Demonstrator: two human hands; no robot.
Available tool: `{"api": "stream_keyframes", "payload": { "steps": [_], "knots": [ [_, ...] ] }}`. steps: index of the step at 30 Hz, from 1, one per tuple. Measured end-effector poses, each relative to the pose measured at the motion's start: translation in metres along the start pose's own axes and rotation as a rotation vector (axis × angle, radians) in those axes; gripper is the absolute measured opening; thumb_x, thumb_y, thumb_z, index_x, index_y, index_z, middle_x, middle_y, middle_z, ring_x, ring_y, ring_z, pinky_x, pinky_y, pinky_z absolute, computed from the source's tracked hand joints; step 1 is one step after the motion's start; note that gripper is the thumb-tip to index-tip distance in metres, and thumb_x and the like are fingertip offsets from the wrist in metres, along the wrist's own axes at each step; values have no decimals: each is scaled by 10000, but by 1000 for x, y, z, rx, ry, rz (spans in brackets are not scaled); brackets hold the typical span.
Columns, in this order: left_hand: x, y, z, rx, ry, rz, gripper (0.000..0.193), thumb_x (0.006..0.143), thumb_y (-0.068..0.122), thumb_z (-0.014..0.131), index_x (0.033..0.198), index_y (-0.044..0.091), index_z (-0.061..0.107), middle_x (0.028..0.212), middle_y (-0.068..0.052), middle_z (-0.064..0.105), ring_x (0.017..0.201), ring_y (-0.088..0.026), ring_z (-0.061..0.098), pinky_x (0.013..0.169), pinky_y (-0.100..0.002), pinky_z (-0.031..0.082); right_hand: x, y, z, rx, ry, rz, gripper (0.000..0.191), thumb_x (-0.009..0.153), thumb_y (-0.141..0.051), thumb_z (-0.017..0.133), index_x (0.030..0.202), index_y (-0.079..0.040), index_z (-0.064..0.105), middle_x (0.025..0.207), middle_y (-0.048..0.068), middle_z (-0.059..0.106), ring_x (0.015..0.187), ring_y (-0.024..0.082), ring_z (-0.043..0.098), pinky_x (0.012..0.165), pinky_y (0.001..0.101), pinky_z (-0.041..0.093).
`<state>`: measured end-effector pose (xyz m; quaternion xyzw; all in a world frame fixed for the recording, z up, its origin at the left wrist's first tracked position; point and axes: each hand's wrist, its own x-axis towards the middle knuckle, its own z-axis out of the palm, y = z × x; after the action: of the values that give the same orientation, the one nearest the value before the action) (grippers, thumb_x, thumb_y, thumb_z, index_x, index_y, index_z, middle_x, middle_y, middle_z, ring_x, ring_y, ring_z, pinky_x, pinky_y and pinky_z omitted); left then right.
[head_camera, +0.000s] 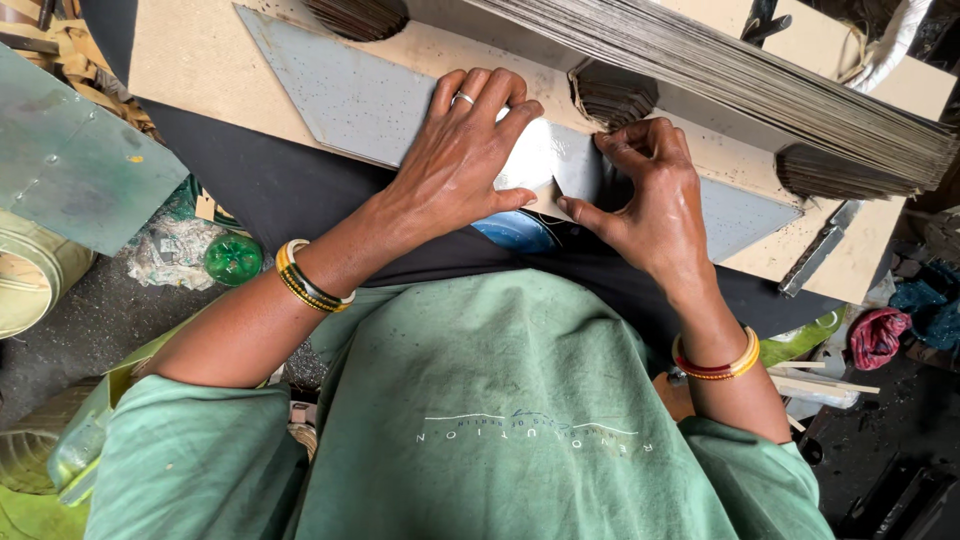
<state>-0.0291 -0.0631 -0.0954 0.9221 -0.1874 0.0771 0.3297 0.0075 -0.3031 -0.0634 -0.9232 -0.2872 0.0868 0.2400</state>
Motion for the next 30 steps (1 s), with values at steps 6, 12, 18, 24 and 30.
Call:
{"api": "stream_keyframes", "payload": {
  "steps": [6,12,18,24,30],
  "knots": [
    [-1,-2,5,-6,14,-10,861,630,450,959,1298,15,633,1199,-101,512,1235,-295,464,1136,-509,291,0,0,2,125,-18,127,658,692,-290,928,1215,52,721,1150,151,596,1088,283,615,837,372,584],
    [-4,-6,7,-22,25,3,872,630,437,961,1312,22,611,1224,-117,503,1241,-309,459,1119,-512,298,3,1,-2,108,-5,64,651,696,-272,946,1227,42,737,1174,153,609,1113,298,637,950,440,544],
    [-7,-1,-4,-37,112,50,764,753,346,932,1353,32,580,1293,-130,491,1305,-311,450,1141,-492,314,-11,-25,-10,-29,95,12,671,766,-205,898,1320,20,592,1281,201,557,1214,390,543,1040,477,473],
    [1,9,1,243,105,112,770,743,368,910,1342,2,595,1321,-144,524,1281,-299,490,1143,-487,328,-14,-32,-13,-222,126,-9,750,750,-220,910,1369,39,575,1281,219,544,1177,411,509,1033,497,441],
    [3,3,13,195,7,31,756,723,411,900,1296,-3,632,1192,-138,553,1178,-297,522,1090,-486,344,-4,-27,-3,-145,28,29,729,730,-175,895,1355,30,579,1265,192,560,1153,404,520,1011,491,458]
  ]
}}
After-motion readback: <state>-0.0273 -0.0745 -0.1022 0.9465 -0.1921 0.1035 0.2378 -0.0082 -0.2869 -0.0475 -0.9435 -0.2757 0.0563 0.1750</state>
